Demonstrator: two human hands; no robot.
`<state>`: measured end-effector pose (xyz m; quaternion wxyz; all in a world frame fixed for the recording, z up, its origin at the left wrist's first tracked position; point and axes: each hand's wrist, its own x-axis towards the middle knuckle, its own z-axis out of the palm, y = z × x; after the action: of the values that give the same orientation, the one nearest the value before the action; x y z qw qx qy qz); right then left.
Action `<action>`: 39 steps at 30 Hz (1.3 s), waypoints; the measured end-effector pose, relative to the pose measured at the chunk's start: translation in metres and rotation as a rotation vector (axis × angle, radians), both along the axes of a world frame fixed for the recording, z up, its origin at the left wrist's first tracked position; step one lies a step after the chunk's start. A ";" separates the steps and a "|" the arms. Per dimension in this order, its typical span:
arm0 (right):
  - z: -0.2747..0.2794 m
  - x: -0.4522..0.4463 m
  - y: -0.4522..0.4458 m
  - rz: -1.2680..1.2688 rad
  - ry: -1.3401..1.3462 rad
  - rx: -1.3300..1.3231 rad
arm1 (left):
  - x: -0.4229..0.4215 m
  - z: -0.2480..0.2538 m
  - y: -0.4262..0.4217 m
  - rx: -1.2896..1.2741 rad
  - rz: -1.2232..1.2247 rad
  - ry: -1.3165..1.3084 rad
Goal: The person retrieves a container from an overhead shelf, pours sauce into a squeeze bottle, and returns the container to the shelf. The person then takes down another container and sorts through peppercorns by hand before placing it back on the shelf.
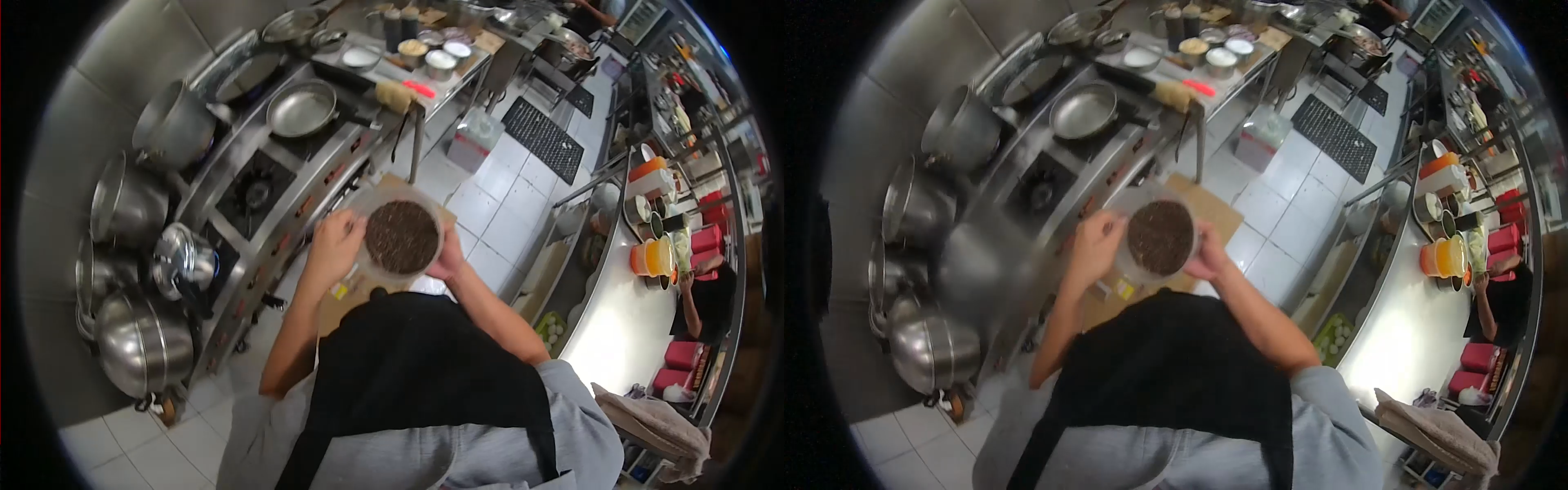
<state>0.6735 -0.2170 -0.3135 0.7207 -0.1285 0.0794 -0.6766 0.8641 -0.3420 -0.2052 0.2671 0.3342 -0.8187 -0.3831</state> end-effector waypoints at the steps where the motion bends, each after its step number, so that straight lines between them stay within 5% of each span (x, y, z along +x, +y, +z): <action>1: -0.006 -0.005 0.002 -0.023 0.014 0.041 | -0.002 0.008 0.001 0.038 -0.002 -0.016; 4: 0.000 -0.026 0.016 -0.132 0.367 0.278 | -0.004 0.021 -0.003 0.073 -0.012 -0.026; 8: 0.040 -0.052 0.041 -0.595 0.828 0.518 | 0.003 0.012 -0.010 0.031 0.019 -0.012; 13: 0.150 -0.005 0.033 -0.444 1.309 0.294 | 0.006 0.013 -0.011 0.037 0.041 -0.050; 17: 0.154 0.022 0.004 -0.225 1.900 0.145 | 0.008 0.014 -0.005 -0.045 0.040 -0.047; 21: 0.137 0.035 -0.012 -0.391 2.138 0.057 | 0.010 0.017 0.007 -0.014 0.061 0.027; 30: 0.105 0.050 -0.025 -0.074 1.975 0.063 | 0.023 -0.003 0.010 -0.132 0.037 0.006; 33: 0.124 0.038 -0.027 0.184 1.330 0.396 | 0.027 0.000 0.009 -0.042 0.047 -0.020; 39: 0.126 0.021 -0.023 0.154 0.716 0.393 | 0.032 -0.014 0.000 -0.038 0.052 -0.013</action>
<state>0.6940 -0.2396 -0.1874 0.7068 -0.2213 0.4429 -0.5053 0.8965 -0.3419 -0.2188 0.2782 0.3526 -0.8185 -0.3582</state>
